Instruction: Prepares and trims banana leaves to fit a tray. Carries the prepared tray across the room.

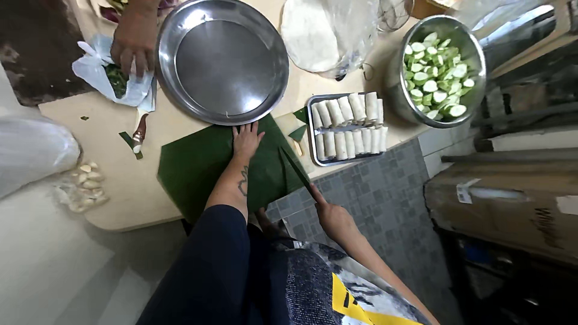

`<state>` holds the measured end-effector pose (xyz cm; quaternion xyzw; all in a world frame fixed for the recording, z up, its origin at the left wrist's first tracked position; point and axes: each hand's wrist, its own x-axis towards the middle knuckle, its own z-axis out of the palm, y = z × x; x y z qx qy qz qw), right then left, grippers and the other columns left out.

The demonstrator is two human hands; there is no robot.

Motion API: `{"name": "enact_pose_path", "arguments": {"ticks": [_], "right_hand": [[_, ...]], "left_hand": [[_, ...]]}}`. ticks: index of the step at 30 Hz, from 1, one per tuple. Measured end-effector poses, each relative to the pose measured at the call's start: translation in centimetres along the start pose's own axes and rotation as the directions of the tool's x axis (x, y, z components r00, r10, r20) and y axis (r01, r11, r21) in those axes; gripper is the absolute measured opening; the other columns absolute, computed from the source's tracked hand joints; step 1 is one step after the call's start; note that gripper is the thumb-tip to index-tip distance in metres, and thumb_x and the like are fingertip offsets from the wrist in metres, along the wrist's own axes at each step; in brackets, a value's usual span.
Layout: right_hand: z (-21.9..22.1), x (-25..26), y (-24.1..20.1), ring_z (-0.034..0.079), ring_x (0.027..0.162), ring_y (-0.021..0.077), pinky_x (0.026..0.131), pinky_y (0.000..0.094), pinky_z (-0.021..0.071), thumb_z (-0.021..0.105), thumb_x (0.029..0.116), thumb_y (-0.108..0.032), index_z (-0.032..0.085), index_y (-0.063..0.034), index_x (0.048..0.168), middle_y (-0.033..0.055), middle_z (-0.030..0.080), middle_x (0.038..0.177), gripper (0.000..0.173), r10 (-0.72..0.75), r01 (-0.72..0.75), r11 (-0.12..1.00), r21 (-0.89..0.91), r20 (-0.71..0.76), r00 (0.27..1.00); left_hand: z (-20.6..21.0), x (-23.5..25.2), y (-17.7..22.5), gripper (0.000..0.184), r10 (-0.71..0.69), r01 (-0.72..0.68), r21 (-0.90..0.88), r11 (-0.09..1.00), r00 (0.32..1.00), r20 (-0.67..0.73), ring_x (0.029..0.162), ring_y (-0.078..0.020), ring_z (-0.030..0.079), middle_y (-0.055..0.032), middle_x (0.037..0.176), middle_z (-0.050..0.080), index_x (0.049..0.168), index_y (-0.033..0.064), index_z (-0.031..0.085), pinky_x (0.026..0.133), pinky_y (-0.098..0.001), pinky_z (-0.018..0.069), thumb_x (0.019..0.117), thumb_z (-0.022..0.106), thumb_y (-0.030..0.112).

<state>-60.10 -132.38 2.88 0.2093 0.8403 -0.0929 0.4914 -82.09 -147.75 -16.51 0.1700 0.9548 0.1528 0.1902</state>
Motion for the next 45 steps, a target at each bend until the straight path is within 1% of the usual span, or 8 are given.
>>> {"name": "enact_pose_path", "arguments": {"ticks": [3, 6, 7, 9, 12, 31, 38, 45], "right_hand": [[0.1, 0.4, 0.0, 0.070, 0.102, 0.0446, 0.089, 0.0595, 0.0540, 0.027, 0.1146, -0.024, -0.001, -0.0330, 0.167, 0.0242, 0.070, 0.111, 0.060, 0.003, -0.003, 1.000, -0.016, -0.002, 1.000], [-0.2, 0.9, -0.3, 0.070, 0.103, 0.0441, 0.089, 0.0588, 0.0545, 0.028, 0.1145, -0.025, -0.001, -0.0339, 0.167, 0.0239, 0.070, 0.111, 0.061, 0.003, -0.003, 0.999, -0.044, -0.018, 1.000], [-0.5, 1.0, -0.4, 0.070, 0.103, 0.0438, 0.089, 0.0585, 0.0547, 0.027, 0.1146, -0.025, -0.001, -0.0348, 0.167, 0.0237, 0.070, 0.112, 0.060, 0.004, -0.005, 0.999, -0.053, -0.023, 1.000], [-1.1, 1.4, -0.5, 0.069, 0.105, 0.0445, 0.090, 0.0586, 0.0543, 0.026, 0.1147, -0.025, 0.002, -0.0353, 0.167, 0.0243, 0.070, 0.115, 0.059, -0.002, 0.000, 0.998, -0.061, -0.035, 0.999], [-2.1, 2.2, -0.8, 0.069, 0.108, 0.0449, 0.090, 0.0590, 0.0541, 0.026, 0.1147, -0.024, 0.006, -0.0346, 0.167, 0.0249, 0.069, 0.117, 0.057, -0.025, 0.021, 0.995, -0.094, -0.040, 0.999], [-4.6, 2.9, -1.9, 0.068, 0.113, 0.0447, 0.093, 0.0592, 0.0531, 0.028, 0.1136, -0.018, 0.001, -0.0369, 0.167, 0.0252, 0.068, 0.121, 0.063, -0.029, 0.028, 0.987, -0.159, -0.003, 1.000], [0.1, 0.1, 2.0, 0.070, 0.101, 0.0480, 0.084, 0.0620, 0.0553, 0.030, 0.1095, -0.007, -0.007, -0.0389, 0.166, 0.0268, 0.070, 0.111, 0.074, 0.048, -0.029, 0.982, -0.185, 0.099, 0.994], [1.6, -1.7, 4.0, 0.070, 0.101, 0.0485, 0.083, 0.0631, 0.0547, 0.029, 0.1107, -0.011, -0.005, -0.0404, 0.166, 0.0266, 0.070, 0.111, 0.071, 0.084, -0.062, 0.983, -0.174, 0.123, 0.989]], "left_hand": [[0.0, 0.9, -0.6, 0.046, 0.074, -0.074, 0.004, 0.997, 0.991, -0.108, 0.143, -0.0439, 0.044, -0.0251, 0.151, 0.050, 0.152, 0.0041, 0.047, 0.116, -0.0639, 0.0294, 0.1118, 0.042, 0.027], [0.3, -0.2, 0.7, 0.051, 0.075, -0.078, -0.012, 0.997, 0.984, -0.160, 0.150, -0.0408, 0.034, -0.0233, 0.159, 0.041, 0.156, 0.0023, 0.039, 0.122, -0.0600, 0.0225, 0.1054, 0.042, 0.002], [0.8, -1.5, 1.6, 0.053, 0.045, -0.058, -0.078, 0.995, 0.986, -0.161, 0.154, -0.0406, 0.026, -0.0240, 0.164, 0.032, 0.158, 0.0009, 0.034, 0.124, -0.0603, 0.0170, 0.1064, 0.042, 0.006], [2.4, -4.5, 3.2, 0.062, -0.015, 0.000, -0.155, 0.988, 0.995, -0.098, 0.159, -0.0380, 0.010, -0.0193, 0.171, 0.015, 0.163, 0.0036, 0.023, 0.125, -0.0630, 0.0075, 0.1109, 0.041, 0.033], [4.6, -6.5, 2.6, 0.067, 0.001, 0.000, -0.056, 0.998, 1.000, 0.010, 0.160, -0.0315, 0.007, -0.0096, 0.173, 0.010, 0.166, 0.0146, 0.019, 0.124, -0.0639, 0.0039, 0.1101, 0.036, 0.048], [5.1, -6.2, 2.5, 0.066, 0.014, -0.014, 0.000, 1.000, 1.000, -0.008, 0.160, -0.0311, 0.007, -0.0079, 0.174, 0.011, 0.166, 0.0157, 0.018, 0.124, -0.0631, 0.0048, 0.1105, 0.033, 0.047], [4.8, -6.2, 2.5, 0.067, -0.014, 0.014, -0.009, 1.000, 0.999, 0.035, 0.160, -0.0283, 0.004, -0.0047, 0.174, 0.008, 0.167, 0.0176, 0.016, 0.124, -0.0625, 0.0023, 0.1103, 0.033, 0.049], [4.4, -7.4, 4.4, 0.066, -0.048, 0.049, -0.090, 0.995, 0.999, 0.005, 0.160, -0.0337, 0.004, -0.0144, 0.173, 0.007, 0.165, 0.0078, 0.015, 0.124, -0.0637, 0.0029, 0.1113, 0.038, 0.038]]}}
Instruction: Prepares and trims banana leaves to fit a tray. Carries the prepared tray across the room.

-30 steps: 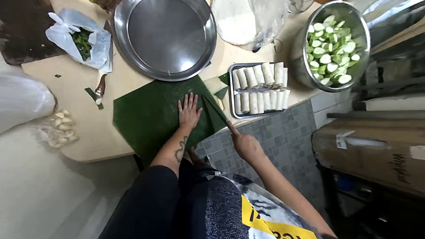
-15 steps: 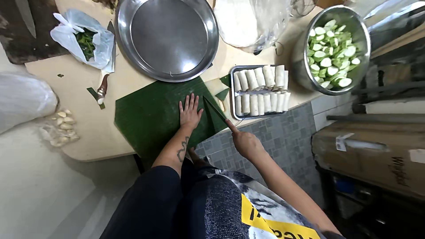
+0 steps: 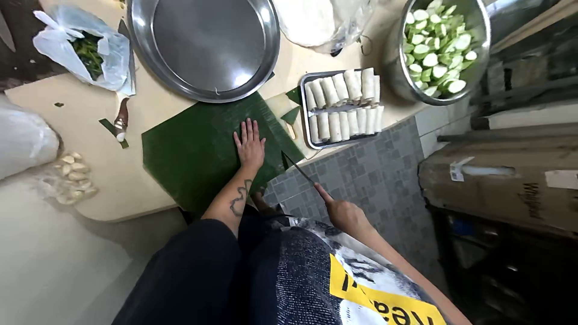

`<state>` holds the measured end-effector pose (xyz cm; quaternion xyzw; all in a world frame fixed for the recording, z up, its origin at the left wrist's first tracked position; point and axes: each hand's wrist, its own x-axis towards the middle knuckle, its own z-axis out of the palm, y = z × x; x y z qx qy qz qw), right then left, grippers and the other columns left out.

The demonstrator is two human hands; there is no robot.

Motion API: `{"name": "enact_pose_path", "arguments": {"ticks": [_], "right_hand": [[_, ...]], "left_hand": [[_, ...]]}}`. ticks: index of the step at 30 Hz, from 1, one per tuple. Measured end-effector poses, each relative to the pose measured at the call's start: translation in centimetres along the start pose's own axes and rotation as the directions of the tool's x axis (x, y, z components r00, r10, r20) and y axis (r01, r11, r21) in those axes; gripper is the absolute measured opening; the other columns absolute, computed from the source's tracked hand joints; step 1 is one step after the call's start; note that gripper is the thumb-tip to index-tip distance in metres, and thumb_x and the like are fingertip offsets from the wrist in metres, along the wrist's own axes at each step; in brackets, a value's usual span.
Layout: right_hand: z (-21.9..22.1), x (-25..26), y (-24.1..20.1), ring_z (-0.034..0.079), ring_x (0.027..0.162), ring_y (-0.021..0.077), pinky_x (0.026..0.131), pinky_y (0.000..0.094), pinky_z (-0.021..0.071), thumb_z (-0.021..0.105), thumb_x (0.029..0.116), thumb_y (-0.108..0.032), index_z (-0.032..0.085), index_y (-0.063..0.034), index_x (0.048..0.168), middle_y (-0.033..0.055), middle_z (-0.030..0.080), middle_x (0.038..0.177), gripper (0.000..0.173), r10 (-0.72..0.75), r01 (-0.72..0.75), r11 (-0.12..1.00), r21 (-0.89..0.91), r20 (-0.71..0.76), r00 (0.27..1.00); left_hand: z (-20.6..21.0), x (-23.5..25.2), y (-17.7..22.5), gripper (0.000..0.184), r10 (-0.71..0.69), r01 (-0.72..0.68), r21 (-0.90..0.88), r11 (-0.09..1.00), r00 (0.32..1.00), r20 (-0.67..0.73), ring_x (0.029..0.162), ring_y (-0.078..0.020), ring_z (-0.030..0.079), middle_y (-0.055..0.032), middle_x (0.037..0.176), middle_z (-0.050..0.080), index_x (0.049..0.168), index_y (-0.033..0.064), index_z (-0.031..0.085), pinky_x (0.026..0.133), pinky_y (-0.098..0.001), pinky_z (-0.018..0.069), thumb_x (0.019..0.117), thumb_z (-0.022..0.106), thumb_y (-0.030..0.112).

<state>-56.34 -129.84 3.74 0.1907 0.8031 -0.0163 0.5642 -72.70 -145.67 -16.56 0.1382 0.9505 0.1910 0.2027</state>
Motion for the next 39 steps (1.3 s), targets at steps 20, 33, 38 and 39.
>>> {"name": "enact_pose_path", "arguments": {"ticks": [20, 33, 38, 39], "right_hand": [[-0.3, -0.1, 0.4, 0.070, 0.101, 0.0490, 0.083, 0.0628, 0.0547, 0.032, 0.1070, -0.002, -0.008, -0.0389, 0.165, 0.0277, 0.069, 0.112, 0.080, -0.006, 0.007, 1.000, -0.020, 0.029, 1.000], [2.2, -2.7, 3.8, 0.071, 0.096, 0.0473, 0.083, 0.0631, 0.0554, 0.035, 0.1129, -0.024, 0.008, -0.0442, 0.166, 0.0250, 0.072, 0.106, 0.062, 0.031, -0.023, 0.998, 0.060, -0.145, 0.989], [2.6, -1.8, 3.0, 0.072, 0.097, 0.0454, 0.084, 0.0632, 0.0553, 0.035, 0.1131, -0.029, 0.009, -0.0456, 0.165, 0.0232, 0.073, 0.106, 0.061, 0.059, -0.038, 0.990, 0.138, -0.145, 0.988], [2.5, -1.7, 2.9, 0.072, 0.097, 0.0452, 0.084, 0.0629, 0.0553, 0.036, 0.1131, -0.029, 0.009, -0.0456, 0.165, 0.0229, 0.074, 0.106, 0.061, 0.054, -0.031, 0.988, 0.150, -0.150, 0.987]], "left_hand": [[1.3, 0.9, 0.7, 0.066, 0.022, -0.023, 0.048, 0.999, 1.000, 0.008, 0.160, -0.0277, 0.005, -0.0072, 0.174, 0.009, 0.166, 0.0132, 0.014, 0.125, -0.0617, 0.0029, 0.1113, 0.034, 0.044], [-4.7, 7.4, 7.4, 0.036, 0.545, -0.625, 0.117, 0.772, 0.745, 0.385, 0.138, -0.0365, 0.049, -0.0166, 0.140, 0.060, 0.136, 0.0036, 0.063, 0.117, -0.0605, 0.0313, 0.1008, 0.054, -0.002], [-6.1, 7.8, 9.6, 0.031, 0.675, -0.691, -0.032, 0.722, 0.695, 0.248, 0.130, -0.0402, 0.055, -0.0213, 0.132, 0.063, 0.129, -0.0022, 0.065, 0.111, -0.0532, 0.0426, 0.1003, 0.053, -0.006], [-6.9, 7.5, 9.9, 0.031, 0.693, -0.701, -0.060, 0.710, 0.681, 0.236, 0.130, -0.0416, 0.055, -0.0229, 0.132, 0.063, 0.129, -0.0031, 0.064, 0.111, -0.0529, 0.0432, 0.1011, 0.051, -0.006]]}}
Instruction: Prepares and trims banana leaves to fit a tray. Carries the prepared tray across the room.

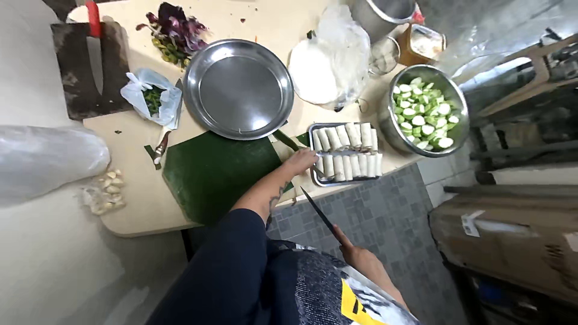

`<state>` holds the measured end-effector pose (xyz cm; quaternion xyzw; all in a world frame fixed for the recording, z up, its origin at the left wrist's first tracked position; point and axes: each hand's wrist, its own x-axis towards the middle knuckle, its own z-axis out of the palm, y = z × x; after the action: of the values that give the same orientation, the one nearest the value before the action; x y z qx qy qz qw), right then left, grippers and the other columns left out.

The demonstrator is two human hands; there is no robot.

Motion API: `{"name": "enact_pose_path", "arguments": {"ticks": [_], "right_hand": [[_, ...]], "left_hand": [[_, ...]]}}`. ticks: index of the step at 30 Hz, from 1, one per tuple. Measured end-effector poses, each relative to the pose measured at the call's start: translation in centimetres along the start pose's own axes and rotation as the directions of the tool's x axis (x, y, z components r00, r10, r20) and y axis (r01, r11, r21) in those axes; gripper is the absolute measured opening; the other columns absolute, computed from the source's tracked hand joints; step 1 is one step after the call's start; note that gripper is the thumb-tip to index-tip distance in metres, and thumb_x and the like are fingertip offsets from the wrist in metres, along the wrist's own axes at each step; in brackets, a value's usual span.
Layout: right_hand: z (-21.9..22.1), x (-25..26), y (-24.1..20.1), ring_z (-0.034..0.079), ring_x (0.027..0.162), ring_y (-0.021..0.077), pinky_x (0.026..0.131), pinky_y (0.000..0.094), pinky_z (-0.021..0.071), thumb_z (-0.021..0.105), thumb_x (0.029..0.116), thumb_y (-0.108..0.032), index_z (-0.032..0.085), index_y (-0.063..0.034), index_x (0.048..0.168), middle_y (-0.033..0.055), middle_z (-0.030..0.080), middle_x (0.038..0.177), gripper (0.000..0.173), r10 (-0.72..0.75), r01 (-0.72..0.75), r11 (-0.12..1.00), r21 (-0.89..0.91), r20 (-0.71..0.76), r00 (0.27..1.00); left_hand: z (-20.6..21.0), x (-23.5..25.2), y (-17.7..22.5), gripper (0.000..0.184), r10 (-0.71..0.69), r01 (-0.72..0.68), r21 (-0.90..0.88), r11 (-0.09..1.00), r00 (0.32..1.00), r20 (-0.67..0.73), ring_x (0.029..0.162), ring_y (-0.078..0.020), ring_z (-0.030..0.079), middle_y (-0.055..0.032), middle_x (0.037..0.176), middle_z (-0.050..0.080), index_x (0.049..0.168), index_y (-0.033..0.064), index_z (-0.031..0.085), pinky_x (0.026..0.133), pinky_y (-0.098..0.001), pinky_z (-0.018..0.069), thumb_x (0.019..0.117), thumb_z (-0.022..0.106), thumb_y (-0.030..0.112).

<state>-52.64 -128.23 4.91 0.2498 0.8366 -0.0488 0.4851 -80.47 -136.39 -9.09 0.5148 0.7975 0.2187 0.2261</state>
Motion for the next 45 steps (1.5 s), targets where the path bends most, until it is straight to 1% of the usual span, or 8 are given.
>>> {"name": "enact_pose_path", "arguments": {"ticks": [5, 9, 13, 17, 21, 33, 40, 45], "right_hand": [[-0.9, 0.6, -0.4, 0.072, 0.096, 0.0461, 0.085, 0.0628, 0.0552, 0.038, 0.1128, -0.029, 0.009, -0.0432, 0.166, 0.0242, 0.073, 0.104, 0.062, -0.037, 0.038, 0.999, 0.016, -0.034, 0.999], [-1.8, 0.3, -0.7, 0.071, 0.097, 0.0469, 0.086, 0.0633, 0.0549, 0.039, 0.1127, -0.029, 0.011, -0.0428, 0.166, 0.0247, 0.073, 0.107, 0.061, -0.073, 0.073, 0.997, 0.004, -0.025, 0.997], [-1.7, 0.4, -0.4, 0.072, 0.093, 0.0458, 0.084, 0.0637, 0.0548, 0.040, 0.1122, -0.030, 0.012, -0.0429, 0.166, 0.0241, 0.074, 0.103, 0.061, -0.120, 0.124, 0.990, 0.070, -0.056, 0.991], [-1.9, 1.5, -0.9, 0.072, 0.083, 0.0463, 0.079, 0.0643, 0.0550, 0.043, 0.1115, -0.026, 0.018, -0.0324, 0.167, 0.0250, 0.073, 0.095, 0.061, -0.175, 0.227, 0.952, 0.203, -0.242, 0.954], [-3.5, 5.0, -3.1, 0.071, 0.087, 0.0492, 0.082, 0.0655, 0.0535, 0.042, 0.1122, -0.024, 0.017, -0.0245, 0.167, 0.0285, 0.072, 0.099, 0.060, -0.204, 0.291, 0.923, 0.253, -0.322, 0.924], [-5.1, 11.0, -5.9, 0.068, 0.105, 0.0502, 0.093, 0.0656, 0.0514, 0.034, 0.1135, -0.027, 0.010, -0.0306, 0.168, 0.0294, 0.070, 0.115, 0.060, -0.237, 0.266, 0.953, 0.145, -0.189, 0.953], [-4.8, 9.7, -8.2, 0.068, 0.108, 0.0480, 0.091, 0.0634, 0.0533, 0.033, 0.1133, -0.026, 0.011, -0.0371, 0.167, 0.0277, 0.066, 0.125, 0.059, -0.199, 0.221, 0.972, 0.084, -0.214, 0.956], [-3.1, 11.4, -11.0, 0.064, 0.113, 0.0482, 0.091, 0.0606, 0.0531, 0.041, 0.1096, -0.013, 0.027, -0.0388, 0.164, 0.0286, 0.059, 0.135, 0.062, -0.399, 0.399, 0.915, -0.057, -0.271, 0.876]], "left_hand": [[-1.4, -0.5, -1.6, 0.028, 0.133, -0.131, 0.117, 0.985, 0.991, -0.016, 0.132, -0.0392, 0.056, -0.0232, 0.128, 0.067, 0.122, -0.0058, 0.068, 0.120, -0.0475, 0.0336, 0.1023, 0.048, -0.007], [-0.8, -2.6, -4.3, 0.047, -0.044, 0.014, 0.153, 0.988, 0.981, 0.191, 0.157, -0.0353, 0.020, -0.0157, 0.166, 0.032, 0.147, 0.0043, 0.053, 0.128, -0.0505, 0.0155, 0.1025, 0.047, -0.007], [-0.3, -9.5, -5.2, 0.072, -0.244, 0.220, -0.126, 0.967, 0.944, -0.221, 0.156, -0.0387, 0.023, -0.0195, 0.168, 0.026, 0.156, 0.0120, 0.044, 0.126, -0.0577, 0.0189, 0.0916, 0.059, -0.015], [1.9, -22.3, -6.2, 0.069, -0.848, 0.761, -0.423, 0.491, 0.306, -0.433, 0.150, -0.0487, 0.028, -0.0303, 0.162, 0.030, 0.152, 0.0019, 0.046, 0.121, -0.0616, 0.0283, 0.0899, 0.074, 0.012], [3.1, -32.4, -4.8, 0.094, -0.985, 0.666, -0.742, -0.082, -0.167, -0.042, 0.148, -0.0462, 0.035, -0.0350, 0.159, 0.030, 0.158, -0.0090, 0.019, 0.120, -0.0515, 0.0331, 0.0931, 0.077, 0.026], [-19.8, -33.7, 8.7, 0.019, -0.856, 0.611, -0.600, 0.516, 0.338, -0.392, 0.084, -0.0293, 0.066, -0.0218, 0.093, 0.068, 0.114, -0.0052, 0.068, 0.078, -0.0512, 0.0528, 0.1001, 0.060, 0.005], [-31.6, -25.3, 8.3, 0.024, -0.459, 0.397, -0.239, 0.886, 0.684, -0.567, 0.092, -0.0264, 0.068, -0.0182, 0.100, 0.071, 0.114, -0.0004, 0.071, 0.083, -0.0504, 0.0520, 0.0975, 0.055, 0.002], [-36.8, -18.6, 8.3, 0.028, -0.352, 0.268, -0.228, 0.936, 0.695, -0.627, 0.097, -0.0126, 0.067, -0.0103, 0.108, 0.071, 0.118, 0.0036, 0.071, 0.088, -0.0353, 0.0533, 0.0970, 0.054, 0.006]]}}
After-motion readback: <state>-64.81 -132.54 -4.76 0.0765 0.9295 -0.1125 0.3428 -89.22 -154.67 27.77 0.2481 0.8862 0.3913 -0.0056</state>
